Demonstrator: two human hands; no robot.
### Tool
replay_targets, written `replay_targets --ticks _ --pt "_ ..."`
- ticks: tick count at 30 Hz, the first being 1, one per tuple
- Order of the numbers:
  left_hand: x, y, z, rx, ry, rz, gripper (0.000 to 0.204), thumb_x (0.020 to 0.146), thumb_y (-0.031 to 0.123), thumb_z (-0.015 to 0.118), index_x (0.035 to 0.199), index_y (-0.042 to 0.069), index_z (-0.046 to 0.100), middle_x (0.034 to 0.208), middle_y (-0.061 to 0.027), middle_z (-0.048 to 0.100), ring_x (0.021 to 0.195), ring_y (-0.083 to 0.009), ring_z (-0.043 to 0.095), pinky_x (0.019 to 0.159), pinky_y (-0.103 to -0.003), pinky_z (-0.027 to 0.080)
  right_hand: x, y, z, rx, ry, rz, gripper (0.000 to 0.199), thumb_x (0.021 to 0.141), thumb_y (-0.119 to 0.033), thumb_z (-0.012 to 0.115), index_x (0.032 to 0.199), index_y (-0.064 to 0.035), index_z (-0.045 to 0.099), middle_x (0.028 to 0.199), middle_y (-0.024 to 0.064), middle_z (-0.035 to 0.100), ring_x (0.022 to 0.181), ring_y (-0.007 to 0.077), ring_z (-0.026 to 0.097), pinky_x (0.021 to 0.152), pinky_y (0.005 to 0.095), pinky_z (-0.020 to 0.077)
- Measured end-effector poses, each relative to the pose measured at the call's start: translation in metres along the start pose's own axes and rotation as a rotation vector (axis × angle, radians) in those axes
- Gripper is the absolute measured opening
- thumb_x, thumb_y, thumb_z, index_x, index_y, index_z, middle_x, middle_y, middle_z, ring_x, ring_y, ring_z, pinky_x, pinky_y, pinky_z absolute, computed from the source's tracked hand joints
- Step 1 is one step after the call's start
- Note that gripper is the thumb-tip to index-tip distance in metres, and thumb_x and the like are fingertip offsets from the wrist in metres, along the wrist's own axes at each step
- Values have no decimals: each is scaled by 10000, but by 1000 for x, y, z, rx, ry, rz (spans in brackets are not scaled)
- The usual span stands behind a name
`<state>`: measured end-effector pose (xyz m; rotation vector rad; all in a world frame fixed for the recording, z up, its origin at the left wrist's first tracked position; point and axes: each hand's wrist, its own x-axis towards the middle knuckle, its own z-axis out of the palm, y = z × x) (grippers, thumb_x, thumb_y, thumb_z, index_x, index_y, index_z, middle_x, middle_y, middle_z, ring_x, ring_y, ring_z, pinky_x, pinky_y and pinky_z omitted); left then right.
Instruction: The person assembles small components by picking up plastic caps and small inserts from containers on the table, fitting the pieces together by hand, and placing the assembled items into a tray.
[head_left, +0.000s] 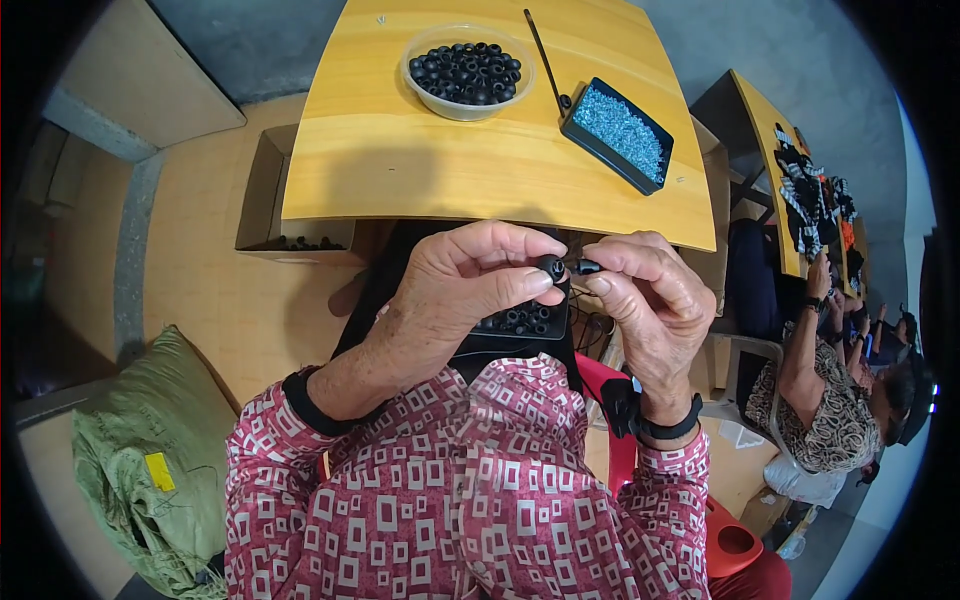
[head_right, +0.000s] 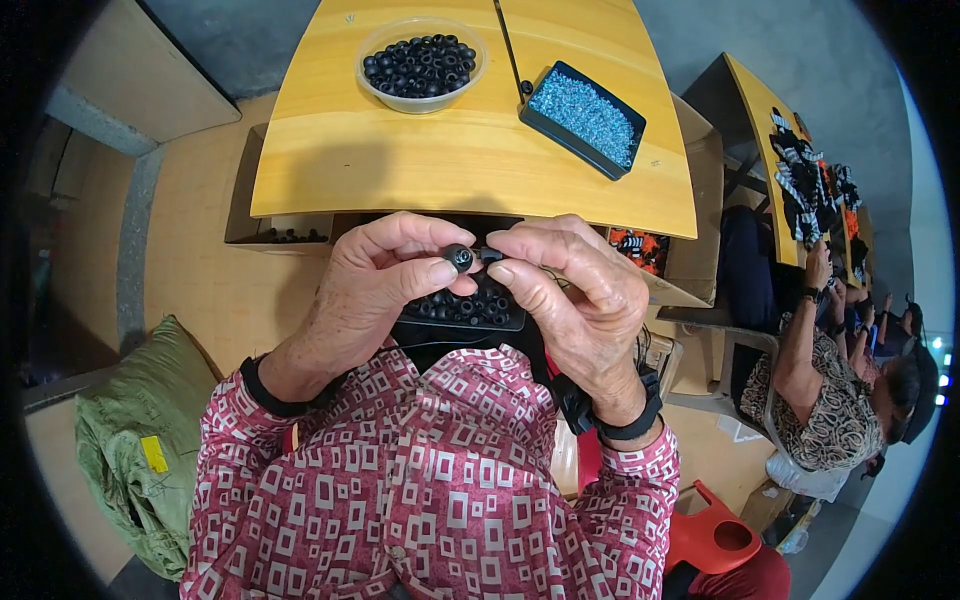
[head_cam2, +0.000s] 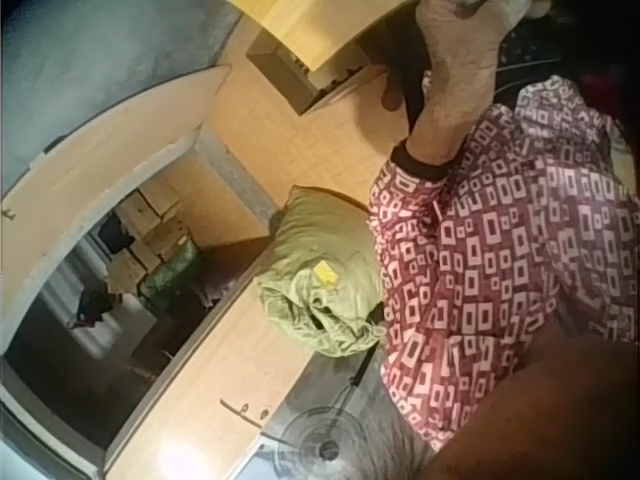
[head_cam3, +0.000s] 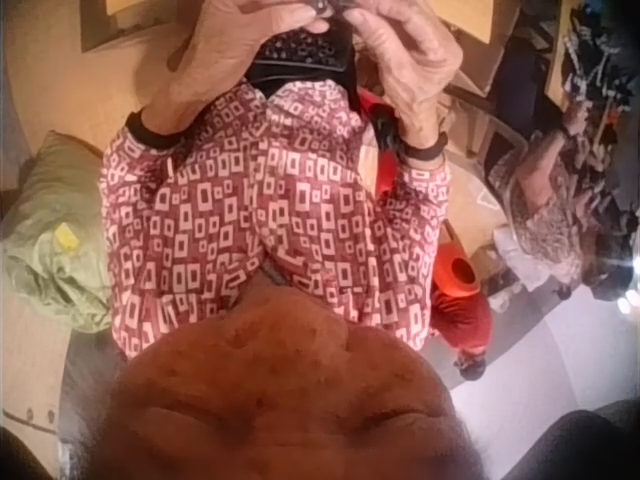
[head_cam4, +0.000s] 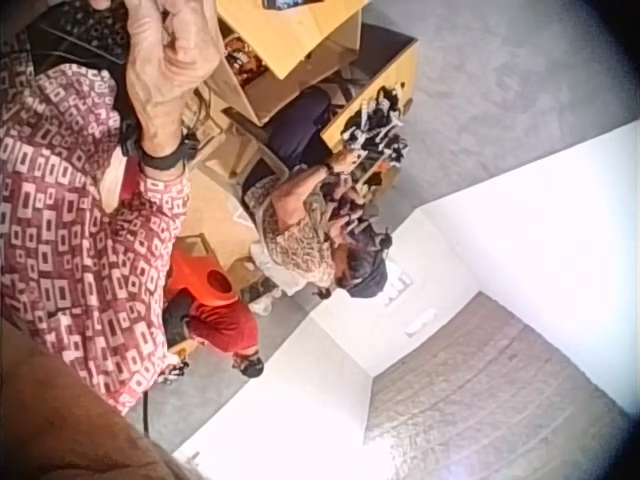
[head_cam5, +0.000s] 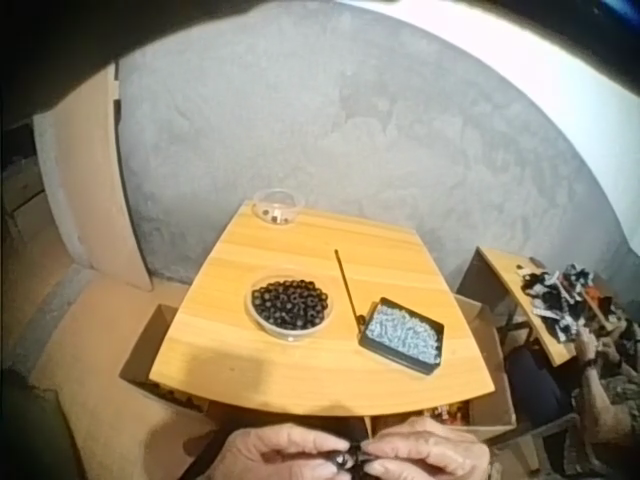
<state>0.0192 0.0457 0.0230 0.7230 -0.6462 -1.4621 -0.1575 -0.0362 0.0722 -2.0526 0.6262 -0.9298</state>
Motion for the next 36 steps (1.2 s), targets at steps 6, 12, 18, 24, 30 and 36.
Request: replay_targets --ticks 6,12,18,24,30,36 --pt "0 0 0 -2 0 -2 241 861 -7 619 1102 -19 622 986 -94 674 868 -163 664 822 -274 527 6 -4 0 -228 -44 -151 202 756 -51 748 944 1 693 847 117 672 764 206 658 644 281 512" --pt "-1 -2 0 32 4 3 239 862 -17 611 1101 -20 624 979 -92 674 869 -159 662 809 -274 531 8 -7 1 -278 -57 -184 189 746 -51 747 920 3 697 829 119 667 752 221 656 642 289 512" --pt "-1 -2 0 9 13 5 229 865 -19 607 1093 -22 627 964 -95 676 870 -155 659 818 -276 533 11 -10 2 -326 -103 -179 184 741 -39 742 915 -2 698 830 110 665 742 218 649 643 300 517" --pt "0 -4 -5 37 21 -6 219 865 -20 606 1083 -27 631 970 -103 675 866 -153 656 816 -272 535 14 -11 4 -438 -156 -280 243 709 -12 753 943 -7 690 827 113 658 733 225 640 637 304 517" --pt "0 -4 -5 56 -2 -1 219 866 -15 605 1082 -35 626 972 -111 674 861 -157 660 814 -271 538 14 -8 9 -406 -132 -371 266 696 -2 756 953 -1 686 815 115 647 720 224 630 618 310 508" --pt "1 -8 -7 -55 40 -59 208 879 0 603 1086 -19 620 1002 -108 663 890 -164 659 809 -279 545 8 5 17 -317 -68 -269 273 700 -4 758 962 23 682 822 118 653 731 231 629 628 305 502"
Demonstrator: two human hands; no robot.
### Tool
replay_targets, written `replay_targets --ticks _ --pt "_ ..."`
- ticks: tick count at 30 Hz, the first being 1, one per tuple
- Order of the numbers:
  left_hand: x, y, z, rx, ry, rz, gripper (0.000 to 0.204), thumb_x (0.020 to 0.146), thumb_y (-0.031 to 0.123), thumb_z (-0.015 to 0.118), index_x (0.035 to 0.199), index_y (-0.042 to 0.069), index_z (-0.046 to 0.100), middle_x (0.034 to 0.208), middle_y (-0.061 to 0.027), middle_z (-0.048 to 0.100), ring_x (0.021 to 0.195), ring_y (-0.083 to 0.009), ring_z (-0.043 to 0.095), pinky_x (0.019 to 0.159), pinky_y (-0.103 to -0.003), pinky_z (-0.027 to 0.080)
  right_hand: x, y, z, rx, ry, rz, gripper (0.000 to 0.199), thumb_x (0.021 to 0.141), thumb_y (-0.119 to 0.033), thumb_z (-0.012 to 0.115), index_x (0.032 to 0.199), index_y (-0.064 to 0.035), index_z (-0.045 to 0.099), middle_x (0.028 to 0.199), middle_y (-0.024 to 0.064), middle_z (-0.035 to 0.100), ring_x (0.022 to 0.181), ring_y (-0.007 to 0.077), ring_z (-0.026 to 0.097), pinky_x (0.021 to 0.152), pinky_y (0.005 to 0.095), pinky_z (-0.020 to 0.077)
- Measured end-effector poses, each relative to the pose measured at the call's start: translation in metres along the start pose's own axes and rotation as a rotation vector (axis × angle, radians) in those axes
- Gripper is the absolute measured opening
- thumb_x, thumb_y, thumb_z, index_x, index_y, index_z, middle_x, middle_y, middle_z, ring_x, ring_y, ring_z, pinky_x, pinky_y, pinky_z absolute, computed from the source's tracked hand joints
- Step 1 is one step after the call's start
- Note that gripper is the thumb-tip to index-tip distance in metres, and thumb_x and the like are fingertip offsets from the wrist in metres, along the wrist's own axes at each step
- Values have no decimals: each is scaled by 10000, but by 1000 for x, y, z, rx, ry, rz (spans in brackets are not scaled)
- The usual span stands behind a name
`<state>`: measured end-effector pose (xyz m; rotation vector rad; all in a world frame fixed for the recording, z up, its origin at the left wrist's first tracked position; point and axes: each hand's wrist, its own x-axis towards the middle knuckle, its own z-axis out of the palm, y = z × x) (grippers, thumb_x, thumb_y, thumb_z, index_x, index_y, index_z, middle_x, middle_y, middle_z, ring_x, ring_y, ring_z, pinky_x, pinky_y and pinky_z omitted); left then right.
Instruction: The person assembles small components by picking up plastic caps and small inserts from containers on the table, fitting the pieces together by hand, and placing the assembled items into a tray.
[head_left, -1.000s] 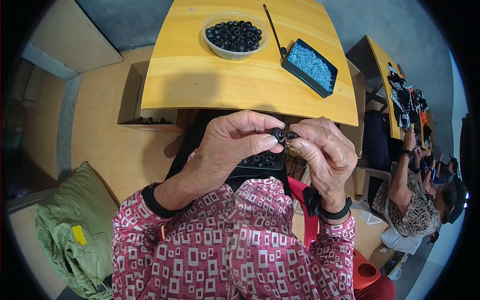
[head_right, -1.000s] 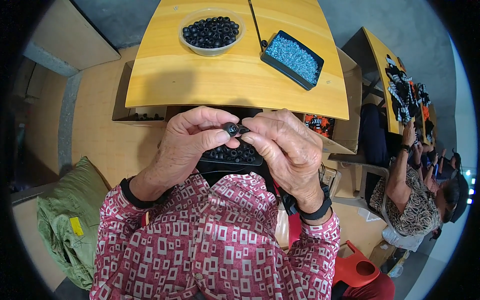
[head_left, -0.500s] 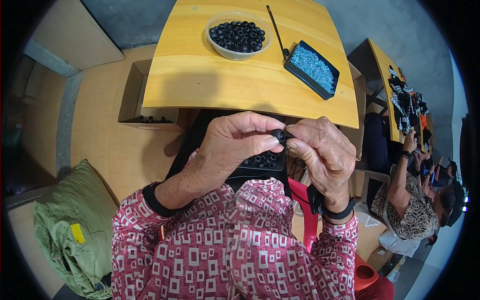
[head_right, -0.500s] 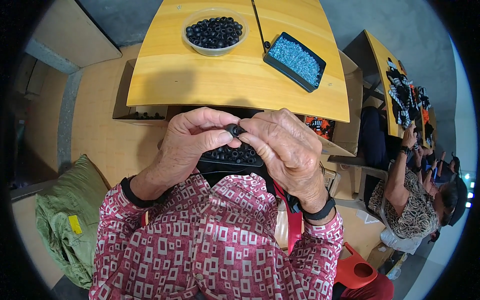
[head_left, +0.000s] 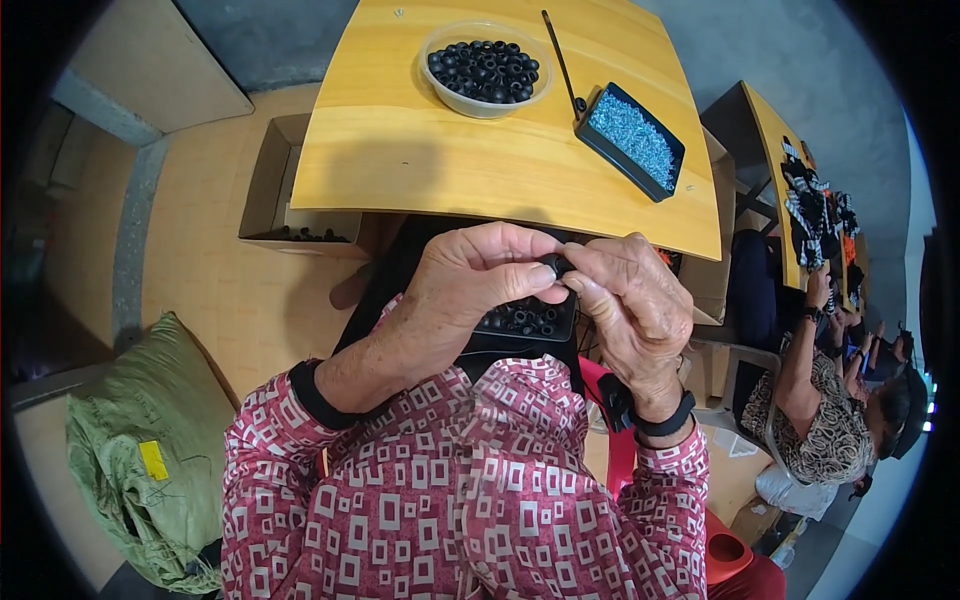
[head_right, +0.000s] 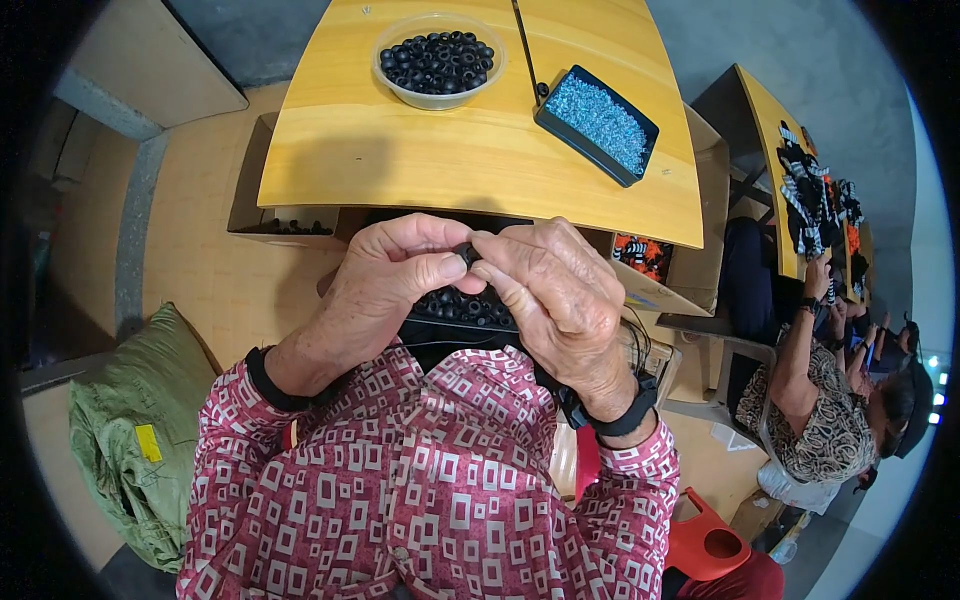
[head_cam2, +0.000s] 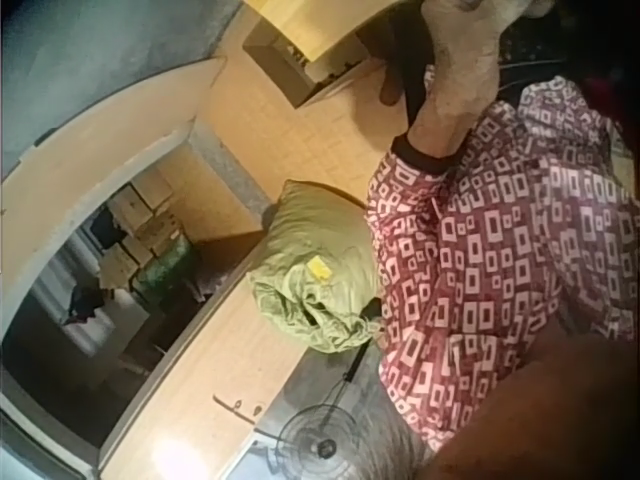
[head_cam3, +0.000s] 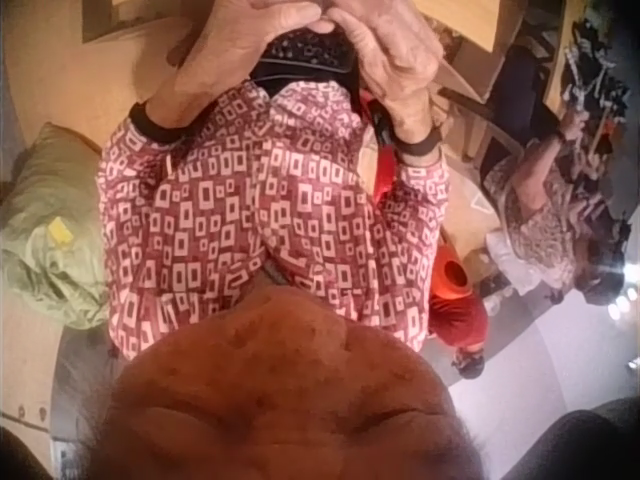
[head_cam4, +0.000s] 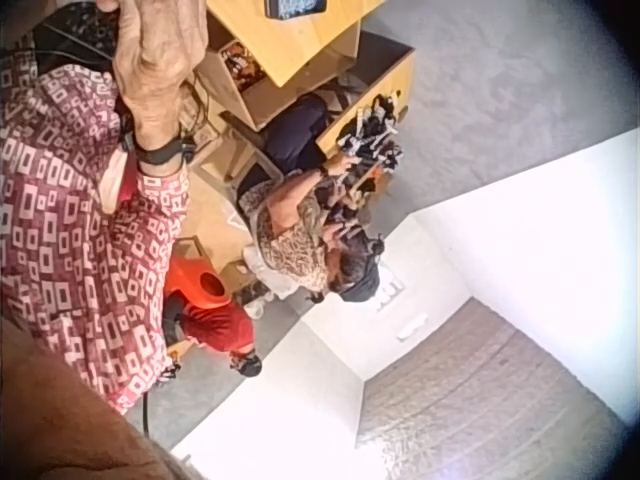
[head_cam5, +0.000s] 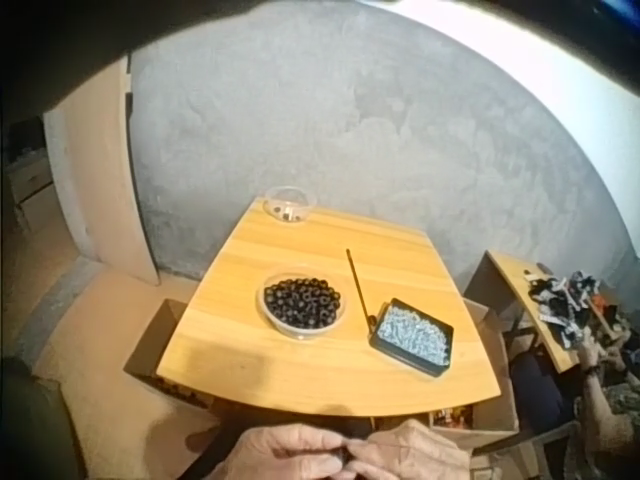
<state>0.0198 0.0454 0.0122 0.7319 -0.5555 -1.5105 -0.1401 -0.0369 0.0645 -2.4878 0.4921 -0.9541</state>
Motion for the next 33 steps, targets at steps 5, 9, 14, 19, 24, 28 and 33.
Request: replay_targets --ticks 5,9,14,19,24,28,33 --pt "0 -3 -4 -126 24 -40 211 884 32 624 1092 2 621 1059 -84 643 959 -152 633 839 -281 537 -6 2 11 1 56 -26 351 688 -11 772 1021 31 668 845 126 649 759 246 626 657 314 506" --pt "1 -5 -4 -107 54 -91 224 888 53 629 1109 18 618 1066 -64 638 983 -137 615 885 -278 516 -7 4 13 -65 28 4 367 683 -8 776 1026 42 657 884 131 647 781 252 620 672 322 506" --pt "2 -10 -7 -47 64 -38 219 890 56 626 1106 21 629 1060 -54 643 967 -110 607 878 -259 505 -9 11 16 -190 19 -76 433 655 -5 791 1067 5 660 895 124 656 764 224 615 670 305 498" --pt "3 -13 -8 3 83 -14 195 889 56 629 1078 19 654 1030 -42 655 952 -80 594 849 -229 493 -2 7 15 -225 -12 -121 354 657 11 763 988 49 645 846 131 612 750 268 600 663 330 500" --pt "5 -8 -9 114 56 16 182 884 60 635 1057 13 668 995 -32 669 889 -72 603 804 -214 490 2 8 10 -226 -70 -153 342 668 -8 749 988 49 643 826 122 600 727 262 590 649 334 492" --pt "4 1 -4 116 64 34 180 880 62 639 1048 8 672 982 -29 673 866 -71 607 782 -217 498 5 4 9 -166 -108 -134 356 674 -9 744 1012 42 645 825 114 601 737 260 585 658 340 490" --pt "8 -8 -15 173 4 -48 213 904 134 628 1047 -19 669 941 -48 680 871 -80 611 804 -220 486 -4 6 8 -126 -156 -47 373 690 -24 748 1044 31 646 819 107 602 742 255 582 676 349 479"
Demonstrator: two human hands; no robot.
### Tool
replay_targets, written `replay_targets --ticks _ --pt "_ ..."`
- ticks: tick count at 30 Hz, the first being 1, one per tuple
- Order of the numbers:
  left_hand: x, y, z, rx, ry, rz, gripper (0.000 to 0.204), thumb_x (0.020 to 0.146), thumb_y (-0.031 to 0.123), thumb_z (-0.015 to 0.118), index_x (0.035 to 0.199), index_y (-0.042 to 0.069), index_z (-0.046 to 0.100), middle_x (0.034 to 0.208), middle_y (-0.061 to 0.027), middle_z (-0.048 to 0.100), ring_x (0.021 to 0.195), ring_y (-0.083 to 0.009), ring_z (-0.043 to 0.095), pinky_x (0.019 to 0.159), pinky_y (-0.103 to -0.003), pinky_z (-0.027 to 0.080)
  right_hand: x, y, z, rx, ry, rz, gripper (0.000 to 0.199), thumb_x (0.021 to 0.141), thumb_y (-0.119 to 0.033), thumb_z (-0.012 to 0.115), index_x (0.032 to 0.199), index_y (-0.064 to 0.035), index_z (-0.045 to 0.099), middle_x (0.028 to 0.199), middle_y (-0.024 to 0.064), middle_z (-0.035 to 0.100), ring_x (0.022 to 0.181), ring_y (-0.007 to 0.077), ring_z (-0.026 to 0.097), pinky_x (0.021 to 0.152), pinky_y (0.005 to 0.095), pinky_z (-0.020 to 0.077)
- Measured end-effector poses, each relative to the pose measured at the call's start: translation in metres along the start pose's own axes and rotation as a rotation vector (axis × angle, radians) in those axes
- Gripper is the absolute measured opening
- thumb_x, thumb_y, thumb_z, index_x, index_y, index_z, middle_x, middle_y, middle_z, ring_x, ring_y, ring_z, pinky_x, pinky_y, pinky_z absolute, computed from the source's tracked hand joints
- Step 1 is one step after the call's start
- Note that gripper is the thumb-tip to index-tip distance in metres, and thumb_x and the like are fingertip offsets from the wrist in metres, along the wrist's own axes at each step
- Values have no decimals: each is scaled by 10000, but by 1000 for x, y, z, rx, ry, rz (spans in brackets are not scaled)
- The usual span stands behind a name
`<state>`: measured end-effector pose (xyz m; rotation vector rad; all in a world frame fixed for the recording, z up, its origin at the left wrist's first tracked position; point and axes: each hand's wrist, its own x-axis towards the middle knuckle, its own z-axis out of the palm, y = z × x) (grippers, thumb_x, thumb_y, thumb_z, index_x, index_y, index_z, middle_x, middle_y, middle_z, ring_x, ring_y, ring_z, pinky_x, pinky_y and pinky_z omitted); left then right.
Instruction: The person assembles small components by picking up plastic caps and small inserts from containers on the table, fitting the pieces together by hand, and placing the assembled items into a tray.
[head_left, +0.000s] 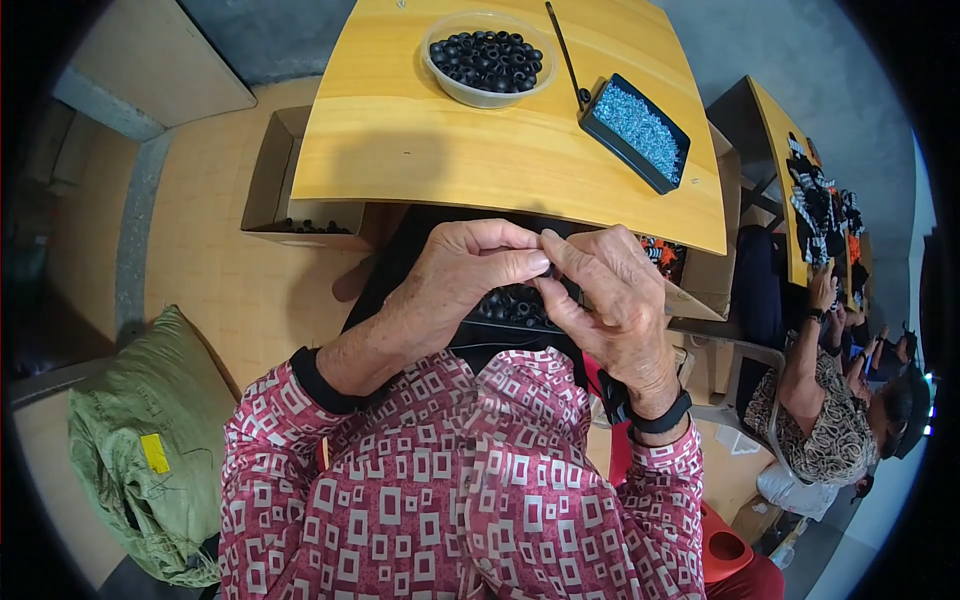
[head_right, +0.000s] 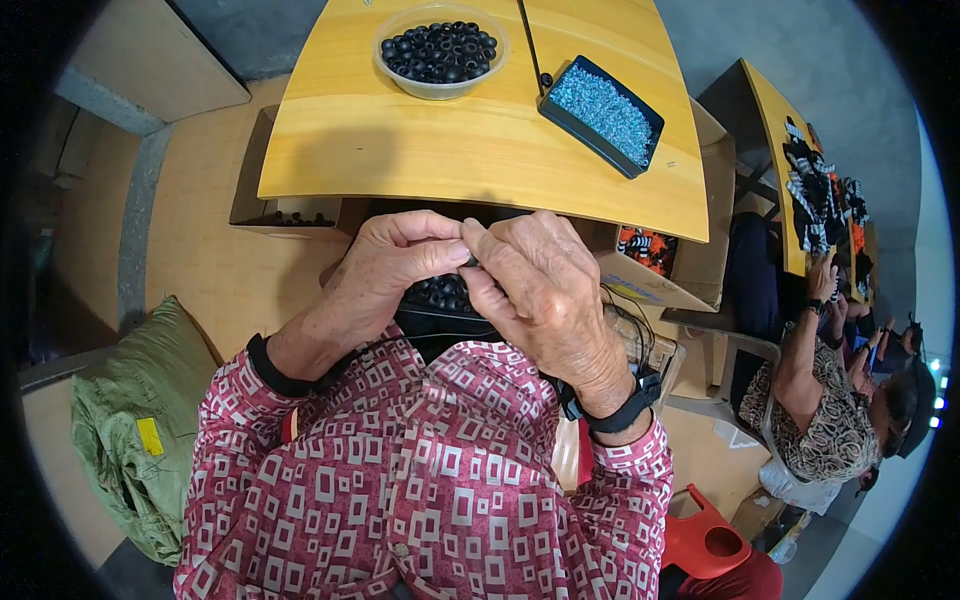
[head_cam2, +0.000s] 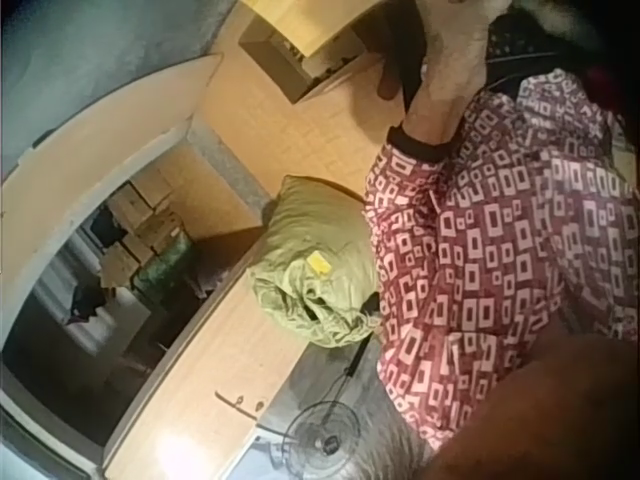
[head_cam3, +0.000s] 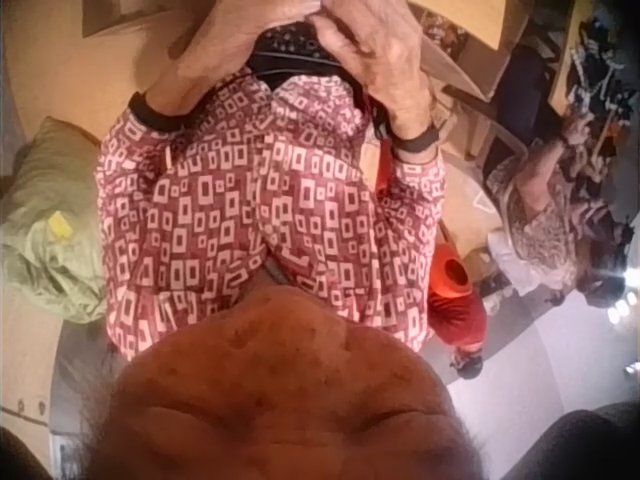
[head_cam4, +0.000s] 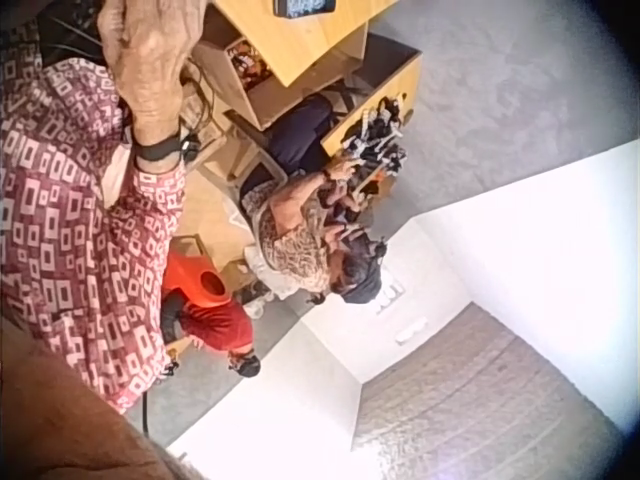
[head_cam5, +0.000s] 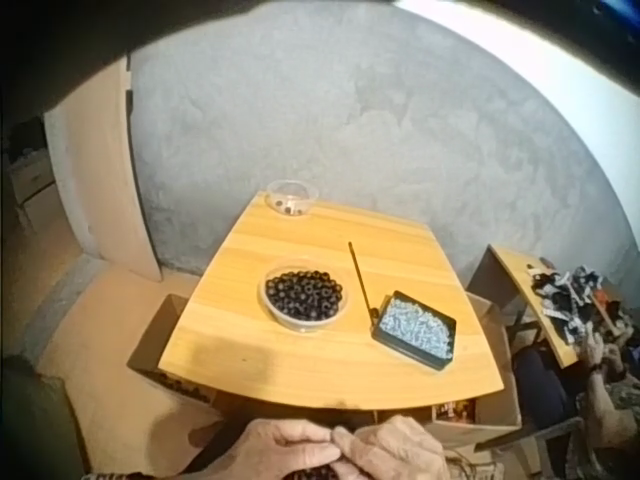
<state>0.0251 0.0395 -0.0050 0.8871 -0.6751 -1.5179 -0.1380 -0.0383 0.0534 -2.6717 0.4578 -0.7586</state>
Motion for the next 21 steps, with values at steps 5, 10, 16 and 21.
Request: replay_targets --ticks 5,10,16,21 --pt "1 -5 3 -152 20 -6 183 900 111 623 1032 -8 668 942 -59 679 872 -98 622 804 -232 501 -2 1 1 3 26 47 396 696 -65 766 1063 20 646 815 100 604 737 247 581 685 347 467" --pt "1 -3 6 -144 11 -17 157 892 80 620 1019 1 669 947 -60 677 873 -107 623 811 -241 504 -3 6 -1 17 25 24 422 668 -112 791 1050 5 653 822 90 607 725 232 582 657 338 469" --pt "-3 2 9 -75 10 6 155 887 75 620 1011 -1 672 933 -53 678 856 -91 612 794 -229 498 3 5 -8 -109 12 -84 454 603 -125 827 1010 4 673 843 106 633 727 242 588 639 332 477" --pt "-4 3 13 -48 22 15 172 882 55 609 1030 -16 662 959 -52 675 851 -89 615 806 -230 504 1 9 -8 -141 99 -177 409 606 -124 820 957 19 666 815 101 619 685 230 584 601 325 473"
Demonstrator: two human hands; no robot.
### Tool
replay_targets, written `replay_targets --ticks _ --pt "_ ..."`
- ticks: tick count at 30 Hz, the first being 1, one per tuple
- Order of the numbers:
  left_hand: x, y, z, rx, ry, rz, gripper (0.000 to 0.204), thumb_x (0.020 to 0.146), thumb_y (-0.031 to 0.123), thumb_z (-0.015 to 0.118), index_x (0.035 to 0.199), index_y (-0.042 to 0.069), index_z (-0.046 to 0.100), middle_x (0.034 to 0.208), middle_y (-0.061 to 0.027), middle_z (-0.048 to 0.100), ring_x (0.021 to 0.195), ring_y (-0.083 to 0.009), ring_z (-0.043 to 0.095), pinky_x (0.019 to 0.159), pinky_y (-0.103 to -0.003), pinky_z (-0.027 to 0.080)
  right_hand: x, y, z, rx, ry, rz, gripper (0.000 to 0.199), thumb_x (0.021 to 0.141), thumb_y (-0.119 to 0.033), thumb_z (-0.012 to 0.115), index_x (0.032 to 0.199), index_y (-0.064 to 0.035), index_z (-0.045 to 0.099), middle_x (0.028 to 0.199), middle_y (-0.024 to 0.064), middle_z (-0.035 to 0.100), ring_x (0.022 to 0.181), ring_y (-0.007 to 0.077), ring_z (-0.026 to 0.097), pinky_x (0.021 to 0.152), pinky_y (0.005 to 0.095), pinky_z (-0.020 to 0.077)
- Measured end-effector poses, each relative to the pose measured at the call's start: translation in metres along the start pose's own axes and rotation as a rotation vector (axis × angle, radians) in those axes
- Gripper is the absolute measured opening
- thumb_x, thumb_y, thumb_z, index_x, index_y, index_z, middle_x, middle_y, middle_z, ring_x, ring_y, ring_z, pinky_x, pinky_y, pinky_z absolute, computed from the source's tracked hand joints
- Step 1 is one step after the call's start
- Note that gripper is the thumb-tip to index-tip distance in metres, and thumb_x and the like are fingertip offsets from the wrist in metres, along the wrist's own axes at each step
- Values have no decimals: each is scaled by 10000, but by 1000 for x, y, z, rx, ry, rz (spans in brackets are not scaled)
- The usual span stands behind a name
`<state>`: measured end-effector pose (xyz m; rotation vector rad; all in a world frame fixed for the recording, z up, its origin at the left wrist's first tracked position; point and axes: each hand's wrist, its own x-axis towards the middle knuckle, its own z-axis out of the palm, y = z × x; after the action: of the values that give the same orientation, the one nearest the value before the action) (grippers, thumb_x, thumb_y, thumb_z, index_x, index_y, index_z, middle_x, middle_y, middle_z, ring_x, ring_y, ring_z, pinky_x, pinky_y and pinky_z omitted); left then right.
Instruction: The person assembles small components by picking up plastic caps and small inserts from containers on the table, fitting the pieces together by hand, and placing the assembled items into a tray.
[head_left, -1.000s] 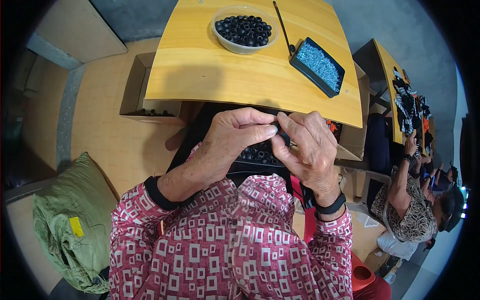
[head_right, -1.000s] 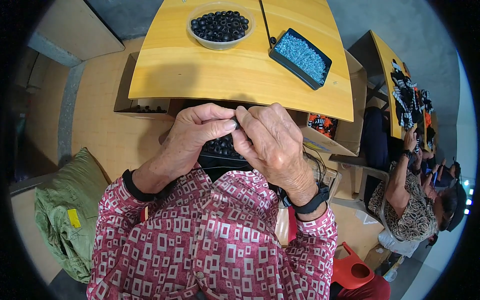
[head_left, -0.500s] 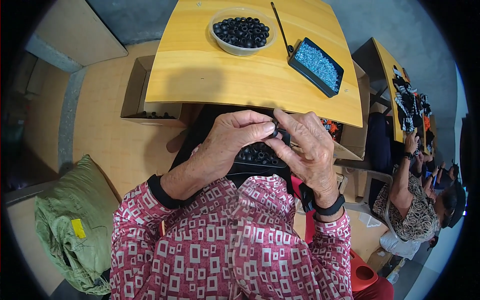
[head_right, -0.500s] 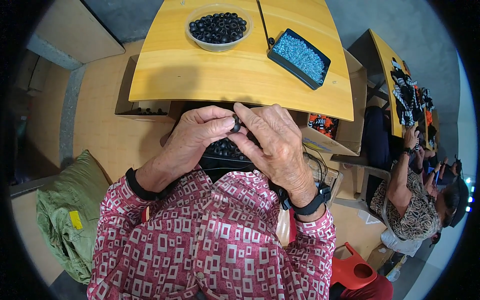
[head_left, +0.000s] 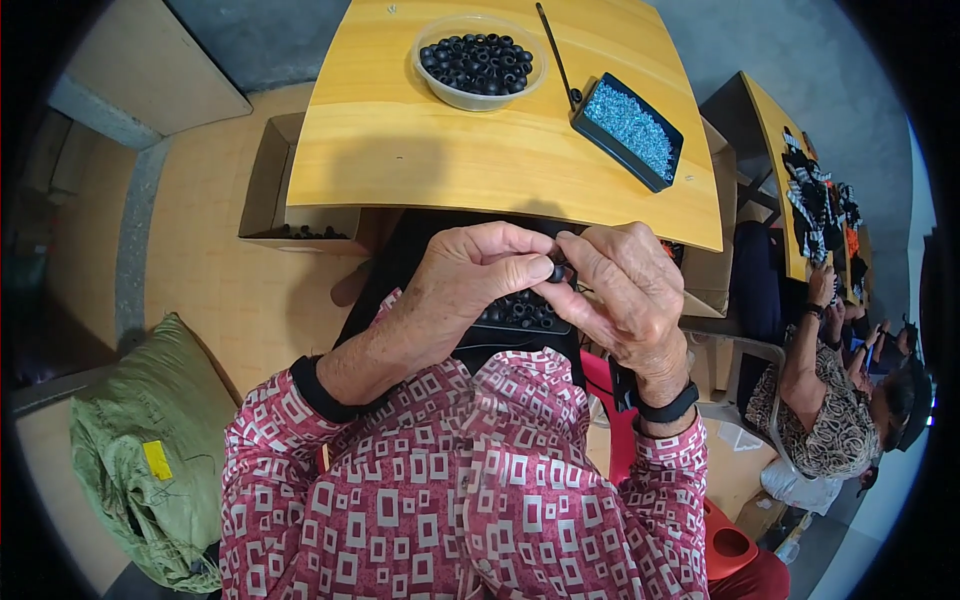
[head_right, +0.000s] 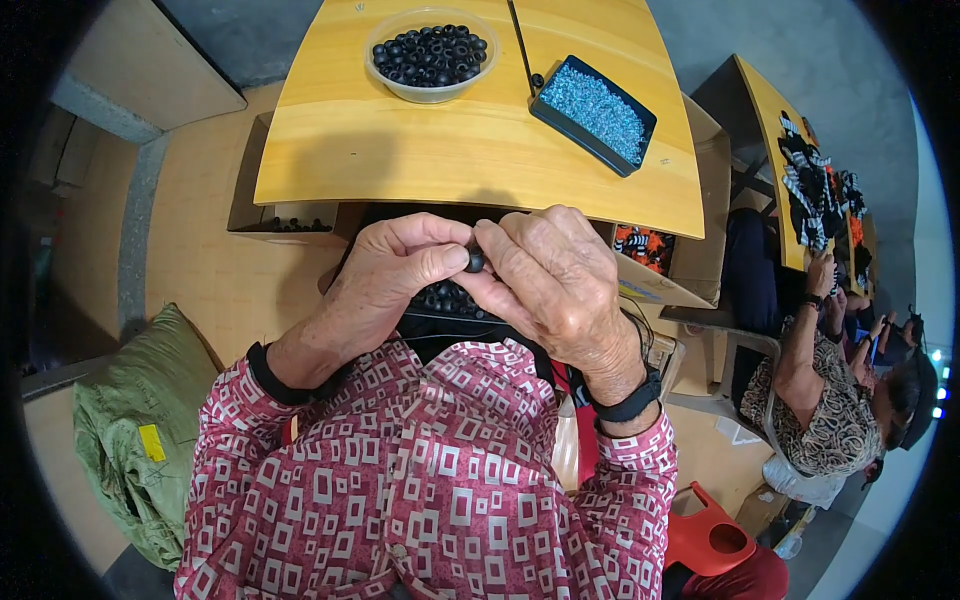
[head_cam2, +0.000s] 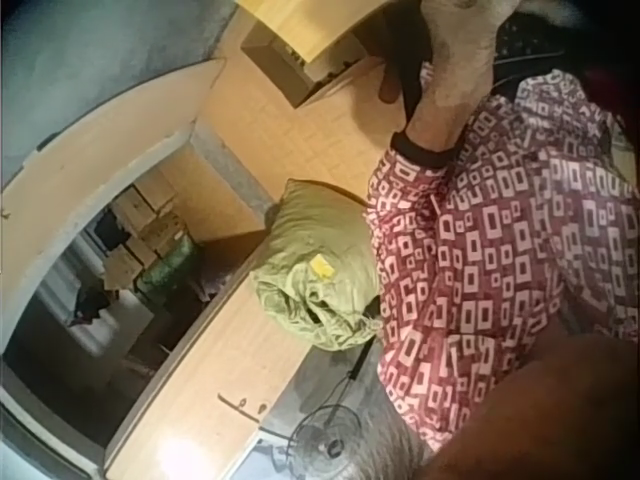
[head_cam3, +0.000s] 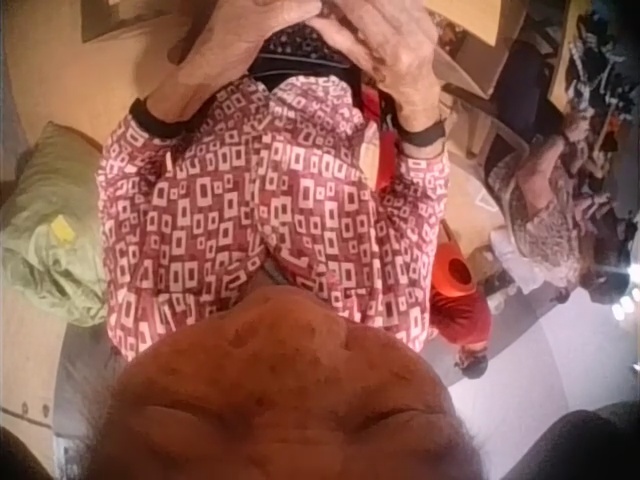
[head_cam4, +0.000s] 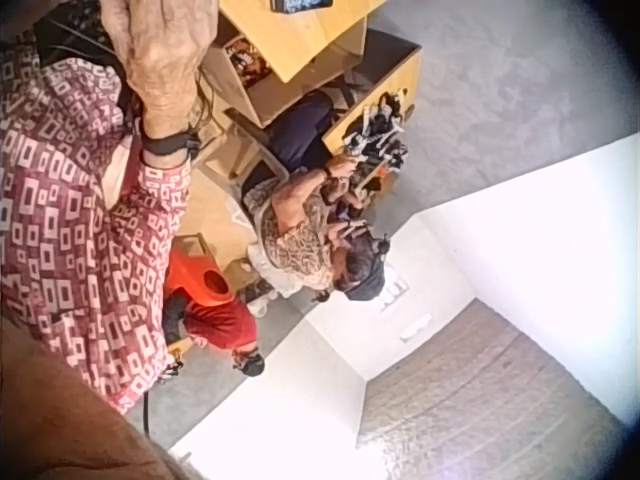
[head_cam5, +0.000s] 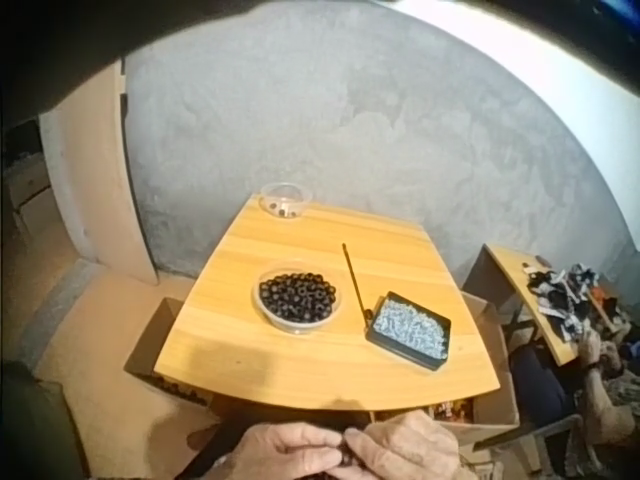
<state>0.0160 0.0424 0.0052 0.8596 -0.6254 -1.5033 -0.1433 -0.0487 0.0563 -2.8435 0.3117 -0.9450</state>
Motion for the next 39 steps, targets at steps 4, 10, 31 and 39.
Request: replay_targets --ticks 4,10,31,39 --pt "0 -1 -2 2 -28 35 211 884 37 600 1083 -28 628 978 -60 676 858 -91 624 817 -235 508 2 -2 -3 0 3 -22 356 617 -94 809 922 22 666 810 98 607 668 217 579 594 321 473" --pt "-3 6 -3 90 -58 43 276 887 14 594 1158 -31 567 995 -83 682 867 -94 638 815 -229 507 1 -9 -4 -31 24 -28 332 626 -89 802 905 33 668 780 87 596 660 207 576 567 317 451" --pt "-5 1 -3 48 -114 -18 332 905 84 611 1213 -29 555 959 -94 686 873 -110 641 821 -247 507 5 -2 -7 34 17 -78 188 665 -68 772 772 6 636 632 47 528 539 187 542 465 304 424" --pt "-7 6 -5 -103 -160 -131 318 954 245 576 1109 -30 610 1033 -66 646 939 -103 612 861 -258 496 1 -7 -4 57 113 40 231 634 -78 809 785 3 653 650 53 560 538 189 551 480 290 439"
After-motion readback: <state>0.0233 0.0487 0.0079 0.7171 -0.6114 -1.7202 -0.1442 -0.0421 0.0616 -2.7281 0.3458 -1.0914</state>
